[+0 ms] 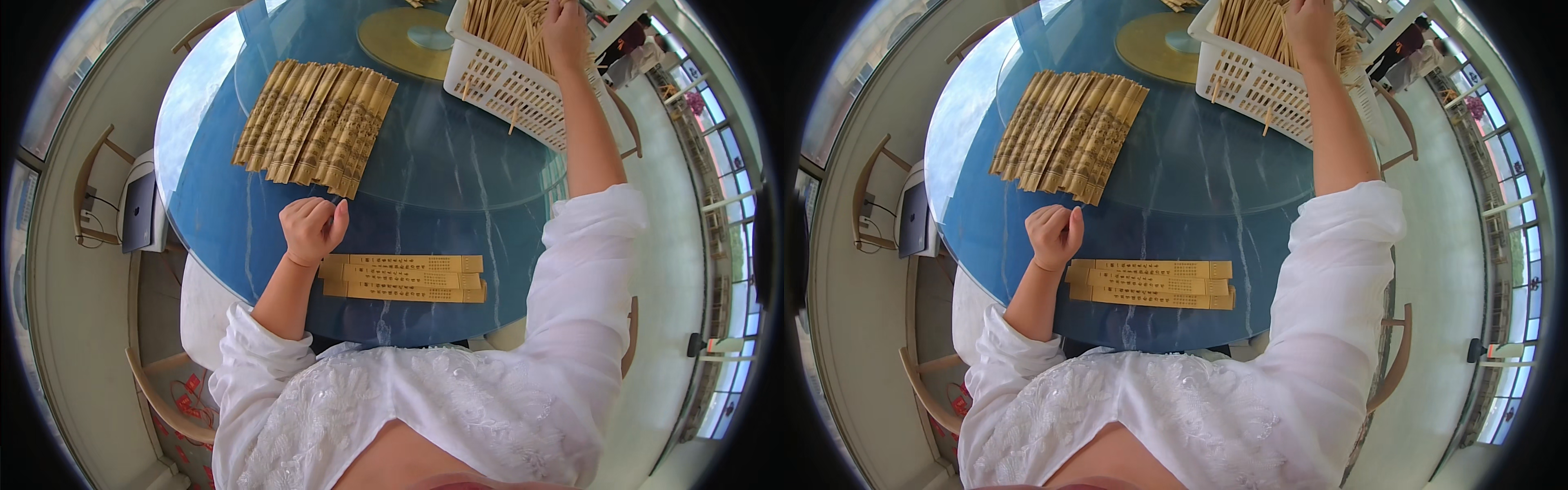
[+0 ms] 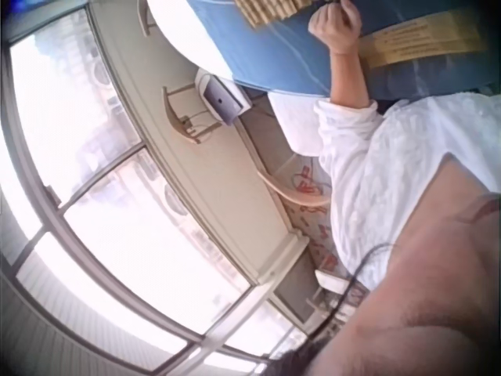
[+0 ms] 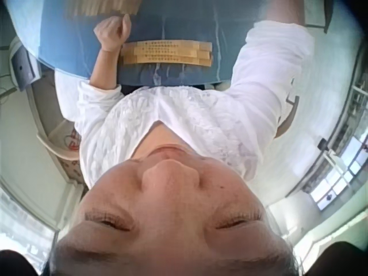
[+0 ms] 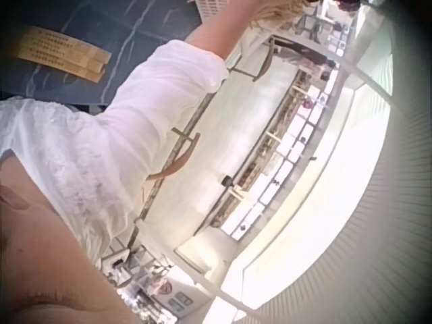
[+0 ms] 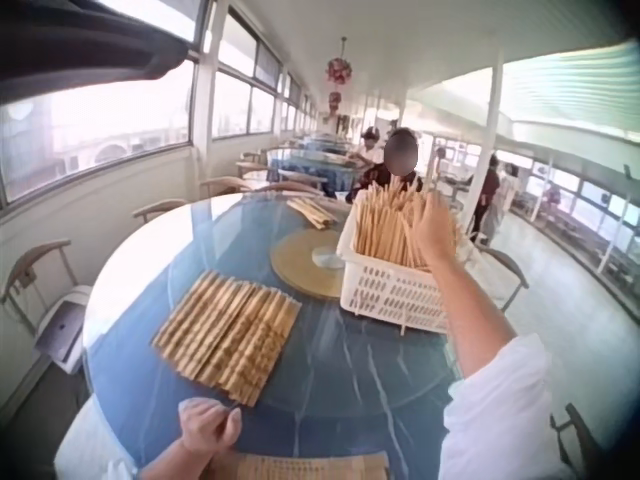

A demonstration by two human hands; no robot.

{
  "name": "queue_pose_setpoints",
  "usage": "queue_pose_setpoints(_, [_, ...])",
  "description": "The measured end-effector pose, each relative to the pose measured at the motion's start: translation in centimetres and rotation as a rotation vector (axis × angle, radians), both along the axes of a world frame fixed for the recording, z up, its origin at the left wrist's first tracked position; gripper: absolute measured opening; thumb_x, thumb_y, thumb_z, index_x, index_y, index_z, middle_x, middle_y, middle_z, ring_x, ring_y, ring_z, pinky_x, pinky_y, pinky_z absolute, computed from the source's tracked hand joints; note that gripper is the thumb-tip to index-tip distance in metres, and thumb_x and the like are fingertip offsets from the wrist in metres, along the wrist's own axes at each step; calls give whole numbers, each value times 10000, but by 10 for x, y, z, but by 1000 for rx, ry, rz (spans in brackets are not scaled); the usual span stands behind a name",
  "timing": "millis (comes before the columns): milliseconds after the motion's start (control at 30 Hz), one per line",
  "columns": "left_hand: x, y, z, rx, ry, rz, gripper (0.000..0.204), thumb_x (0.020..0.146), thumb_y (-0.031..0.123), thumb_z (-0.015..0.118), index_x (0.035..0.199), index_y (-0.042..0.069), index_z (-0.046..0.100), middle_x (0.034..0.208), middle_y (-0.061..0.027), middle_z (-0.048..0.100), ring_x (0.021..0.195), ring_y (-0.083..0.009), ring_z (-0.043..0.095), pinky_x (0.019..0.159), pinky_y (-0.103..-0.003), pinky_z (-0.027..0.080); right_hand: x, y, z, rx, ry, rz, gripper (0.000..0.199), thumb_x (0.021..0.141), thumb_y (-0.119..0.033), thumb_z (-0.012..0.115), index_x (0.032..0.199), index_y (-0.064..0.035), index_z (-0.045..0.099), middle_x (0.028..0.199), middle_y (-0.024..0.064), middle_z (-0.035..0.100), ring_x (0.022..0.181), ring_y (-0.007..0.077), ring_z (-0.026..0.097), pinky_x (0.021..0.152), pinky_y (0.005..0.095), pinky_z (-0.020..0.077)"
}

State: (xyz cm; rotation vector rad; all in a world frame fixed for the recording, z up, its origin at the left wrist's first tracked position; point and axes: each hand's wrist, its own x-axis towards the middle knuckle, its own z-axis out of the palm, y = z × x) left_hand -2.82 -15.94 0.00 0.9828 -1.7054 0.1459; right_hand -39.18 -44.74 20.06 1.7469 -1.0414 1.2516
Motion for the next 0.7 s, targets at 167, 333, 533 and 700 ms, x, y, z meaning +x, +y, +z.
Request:
queue_pose_setpoints(167, [4, 5, 2, 49, 37, -24, 385, 859, 36, 656, 549, 67, 429, 487, -49, 382, 400, -210, 393, 410, -314, 303, 63, 152, 13, 458, -461, 695, 345, 1060, -307, 416, 957, -17, 571, 808, 62, 554, 568, 99, 491, 527, 265, 435])
queue_pose_setpoints(333, [-16, 15, -1, 628, 485, -368, 289, 990, 214, 580, 857, -25, 675, 693, -56, 633, 609, -115, 596, 533, -255, 452, 88, 281, -51, 1195, -893, 1076, 295, 1057, -308, 448, 912, -60, 515, 709, 0, 446, 524, 66, 418, 467, 238, 392])
queue_pose_setpoints(533, [-48, 79, 39, 1321, 643, -890, 439, 1035, 315, 483, 1223, -61, 609, 1044, -161, 704, 968, -238, 706, 865, -338, 587, 89, 329, -112, 1421, -1140, 1070, 285, 1042, -326, 485, 923, -71, 525, 741, -11, 453, 564, 61, 427, 506, 234, 397])
queue_pose_setpoints(700, [-58, 125, 36, 1414, 622, -931, 321, 987, 183, 590, 1191, -62, 624, 1030, -141, 708, 929, -218, 712, 805, -314, 604, 94, 357, -126, 1497, -1161, 1059, 292, 1043, -333, 479, 946, -63, 532, 751, -13, 445, 560, 56, 418, 510, 233, 395])
